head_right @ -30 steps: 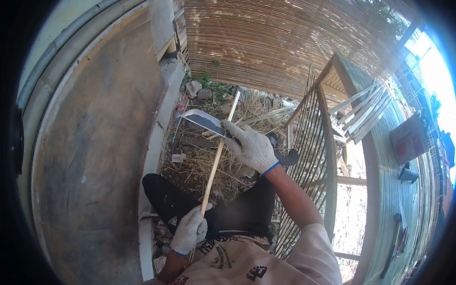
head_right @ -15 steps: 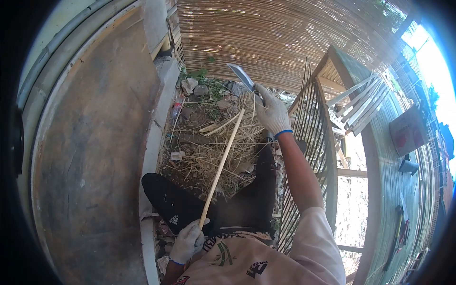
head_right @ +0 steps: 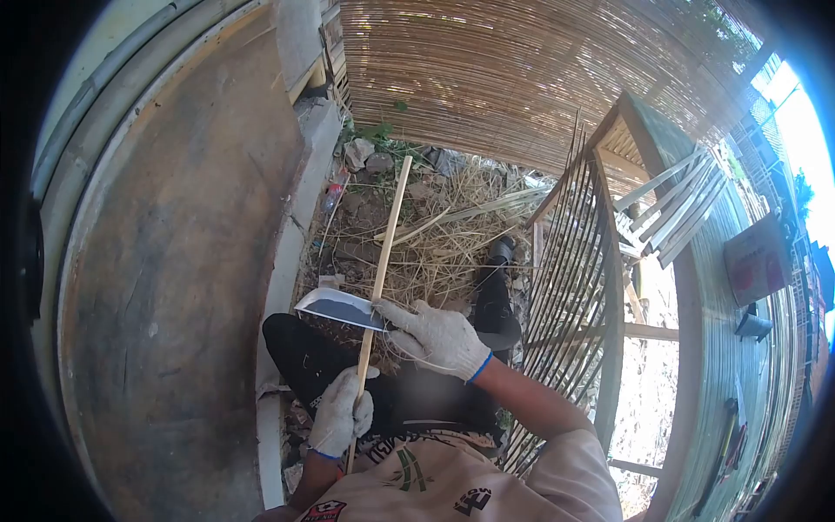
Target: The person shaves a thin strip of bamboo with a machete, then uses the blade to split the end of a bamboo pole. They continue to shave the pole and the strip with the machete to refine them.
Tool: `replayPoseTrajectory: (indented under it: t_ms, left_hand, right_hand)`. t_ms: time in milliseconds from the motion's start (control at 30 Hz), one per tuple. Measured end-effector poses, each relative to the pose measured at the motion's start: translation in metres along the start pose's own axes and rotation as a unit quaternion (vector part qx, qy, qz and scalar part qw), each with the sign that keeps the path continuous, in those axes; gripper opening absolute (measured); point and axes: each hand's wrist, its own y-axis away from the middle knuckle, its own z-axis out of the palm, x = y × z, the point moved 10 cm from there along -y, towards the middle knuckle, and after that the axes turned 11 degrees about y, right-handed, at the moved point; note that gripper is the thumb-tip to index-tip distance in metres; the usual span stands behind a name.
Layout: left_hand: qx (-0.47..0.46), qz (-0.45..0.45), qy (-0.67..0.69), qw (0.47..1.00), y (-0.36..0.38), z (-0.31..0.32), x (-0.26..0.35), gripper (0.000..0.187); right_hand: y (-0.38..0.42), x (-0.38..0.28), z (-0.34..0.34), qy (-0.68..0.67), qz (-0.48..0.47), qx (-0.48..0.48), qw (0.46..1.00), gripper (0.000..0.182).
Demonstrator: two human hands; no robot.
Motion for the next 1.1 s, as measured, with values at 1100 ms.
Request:
replayPoseTrajectory:
  t_ms: [1100]
  left_hand:
    - [0.166, 0.424, -0.282, 0.844, 0.093, -0.033, 0.201, 0.037]
  right_hand:
    - [-0.004, 0.135, 0.123, -0.764, 0.321, 0.013, 0.559, 0.038]
